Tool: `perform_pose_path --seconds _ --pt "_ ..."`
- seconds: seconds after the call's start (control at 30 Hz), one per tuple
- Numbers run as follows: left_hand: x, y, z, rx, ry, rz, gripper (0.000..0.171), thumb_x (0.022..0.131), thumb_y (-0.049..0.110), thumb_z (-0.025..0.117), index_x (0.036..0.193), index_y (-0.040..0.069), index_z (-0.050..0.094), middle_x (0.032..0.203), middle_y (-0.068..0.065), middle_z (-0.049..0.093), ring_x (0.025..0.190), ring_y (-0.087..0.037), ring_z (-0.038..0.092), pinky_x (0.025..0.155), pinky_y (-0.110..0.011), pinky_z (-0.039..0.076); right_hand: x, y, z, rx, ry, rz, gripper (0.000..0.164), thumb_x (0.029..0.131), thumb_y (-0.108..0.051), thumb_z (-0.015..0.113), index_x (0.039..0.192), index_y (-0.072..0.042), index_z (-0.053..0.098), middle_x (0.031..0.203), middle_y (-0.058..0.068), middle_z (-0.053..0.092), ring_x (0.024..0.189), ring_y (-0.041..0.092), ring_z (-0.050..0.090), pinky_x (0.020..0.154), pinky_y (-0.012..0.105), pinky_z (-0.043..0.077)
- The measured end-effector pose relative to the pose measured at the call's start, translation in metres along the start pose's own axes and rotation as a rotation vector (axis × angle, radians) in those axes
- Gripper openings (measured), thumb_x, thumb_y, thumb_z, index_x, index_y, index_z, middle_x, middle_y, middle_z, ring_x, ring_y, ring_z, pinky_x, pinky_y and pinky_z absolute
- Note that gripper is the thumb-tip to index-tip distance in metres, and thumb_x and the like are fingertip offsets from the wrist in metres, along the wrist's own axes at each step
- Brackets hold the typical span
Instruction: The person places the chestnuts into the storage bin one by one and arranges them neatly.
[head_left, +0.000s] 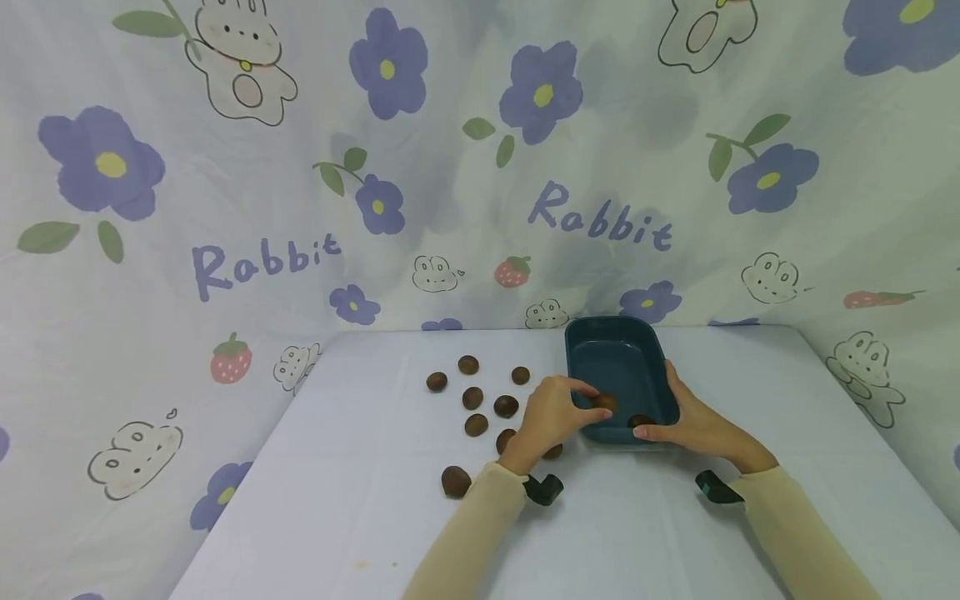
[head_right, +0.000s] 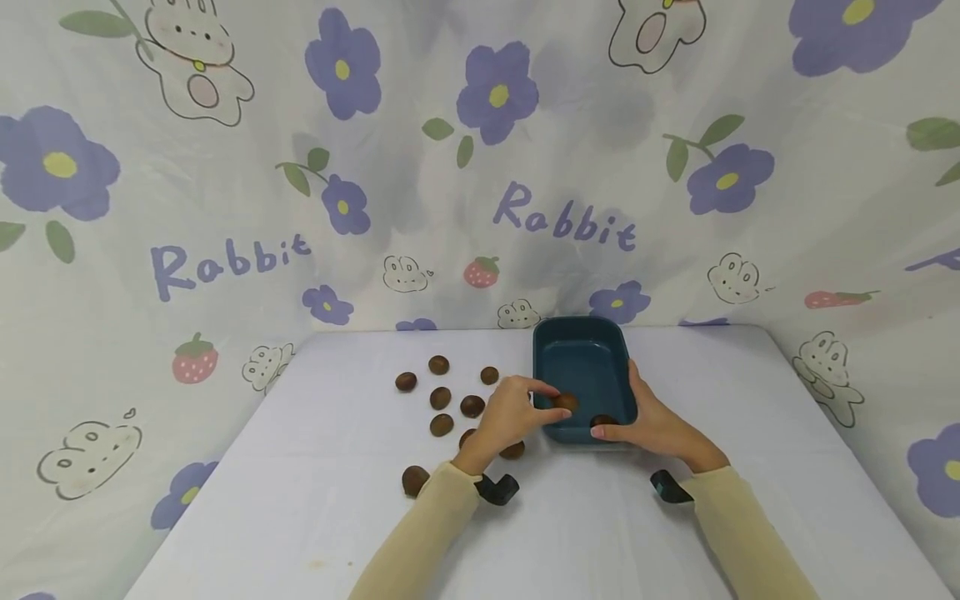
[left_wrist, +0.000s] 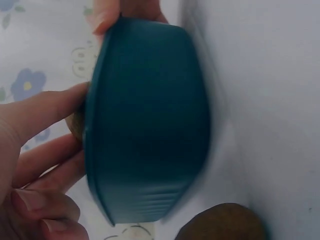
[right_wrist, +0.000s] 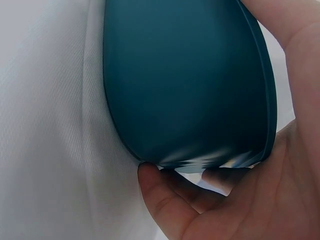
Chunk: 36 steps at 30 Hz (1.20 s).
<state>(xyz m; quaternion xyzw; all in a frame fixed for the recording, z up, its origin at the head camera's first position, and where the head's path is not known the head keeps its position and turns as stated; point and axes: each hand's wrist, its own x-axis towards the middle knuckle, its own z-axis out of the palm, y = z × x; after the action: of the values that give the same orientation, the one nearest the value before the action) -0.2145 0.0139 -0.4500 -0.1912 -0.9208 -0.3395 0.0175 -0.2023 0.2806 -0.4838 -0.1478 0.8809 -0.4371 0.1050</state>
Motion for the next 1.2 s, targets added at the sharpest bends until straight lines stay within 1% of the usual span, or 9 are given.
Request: perform_pose_path --seconds 0.17,0.3,0.5,0.6,0.7,0.9,0.97,1.07,1.2 --pt "0.001 -0.002 0.005 0.041 -0.016 -0.017 0.037 0.084 0.044 0.086 0.112 0.021 0.081 0.116 0.006 0.078 0.114 -0.017 0.071 0.093 -0.032 0.058 0.000 0.000 0.000 0.002 -0.001 0.003 0.134 0.088 -0.039 0.080 0.160 -0.012 -0.030 0.171 0.024 -0.021 0.155 0.060 -0.003 0.112 0.084 0.015" --pt "0.002 -0.004 0.007 0.052 -0.020 -0.020 0.035 0.084 0.045 0.085 0.110 0.021 0.081 0.115 0.005 0.078 0.112 -0.017 0.071 0.090 -0.031 0.058 0.001 0.001 0.001 -0.002 0.002 -0.002 0.134 0.088 -0.038 0.080 0.160 -0.012 -0.030 0.171 0.024 -0.021 0.155 0.060 -0.003 0.112 0.084 0.015" --pt "0.002 -0.005 0.007 0.030 -0.034 -0.039 0.034 0.083 0.045 0.086 0.107 0.022 0.082 0.114 0.004 0.078 0.107 -0.016 0.072 0.083 -0.028 0.057 0.001 0.003 0.001 -0.006 0.002 0.011 0.134 0.088 -0.039 0.080 0.159 -0.011 -0.030 0.171 0.025 -0.019 0.155 0.059 -0.002 0.113 0.083 0.016" --pt "0.003 -0.005 0.005 0.010 -0.047 -0.049 0.033 0.082 0.044 0.087 0.106 0.021 0.082 0.113 0.004 0.078 0.104 -0.015 0.072 0.079 -0.027 0.057 0.001 0.002 0.001 -0.010 0.001 0.018 0.134 0.088 -0.040 0.080 0.159 -0.011 -0.029 0.171 0.025 -0.019 0.155 0.060 -0.001 0.112 0.083 0.016" --pt "0.005 -0.004 0.002 0.012 -0.068 -0.054 0.032 0.081 0.043 0.088 0.105 0.021 0.082 0.112 0.004 0.078 0.100 -0.012 0.071 0.077 -0.025 0.056 0.001 0.000 0.001 -0.012 0.005 0.019 0.134 0.088 -0.040 0.080 0.160 -0.012 -0.029 0.171 0.025 -0.018 0.155 0.060 0.000 0.112 0.083 0.017" --pt "0.013 0.001 -0.001 0.061 -0.136 -0.111 0.027 0.078 0.039 0.091 0.098 0.022 0.083 0.104 0.008 0.077 0.091 -0.008 0.067 0.071 -0.025 0.053 0.001 0.000 0.003 0.007 0.007 -0.015 0.134 0.087 -0.037 0.081 0.160 -0.016 -0.030 0.171 0.023 -0.019 0.155 0.059 -0.002 0.111 0.084 0.015" --pt "0.016 0.003 0.000 0.079 -0.155 -0.119 0.026 0.077 0.039 0.092 0.096 0.023 0.083 0.101 0.009 0.077 0.088 -0.007 0.067 0.069 -0.026 0.052 0.001 0.001 0.003 0.009 0.009 -0.021 0.134 0.088 -0.037 0.081 0.160 -0.018 -0.030 0.172 0.022 -0.019 0.155 0.059 -0.002 0.111 0.084 0.015" --pt "0.020 0.005 0.002 0.100 -0.166 -0.118 0.026 0.076 0.039 0.093 0.094 0.023 0.083 0.097 0.010 0.077 0.084 -0.007 0.066 0.065 -0.027 0.051 0.001 0.003 0.004 0.002 0.020 -0.021 0.134 0.087 -0.037 0.081 0.160 -0.018 -0.030 0.172 0.023 -0.017 0.155 0.059 0.000 0.111 0.084 0.016" --pt "0.024 0.006 0.006 0.132 -0.167 -0.121 0.026 0.074 0.039 0.094 0.092 0.023 0.083 0.093 0.011 0.077 0.081 -0.007 0.066 0.061 -0.027 0.049 0.002 0.003 0.004 0.012 0.029 -0.056 0.133 0.087 -0.033 0.082 0.161 -0.018 -0.027 0.172 0.023 -0.014 0.156 0.058 0.003 0.110 0.084 0.017"
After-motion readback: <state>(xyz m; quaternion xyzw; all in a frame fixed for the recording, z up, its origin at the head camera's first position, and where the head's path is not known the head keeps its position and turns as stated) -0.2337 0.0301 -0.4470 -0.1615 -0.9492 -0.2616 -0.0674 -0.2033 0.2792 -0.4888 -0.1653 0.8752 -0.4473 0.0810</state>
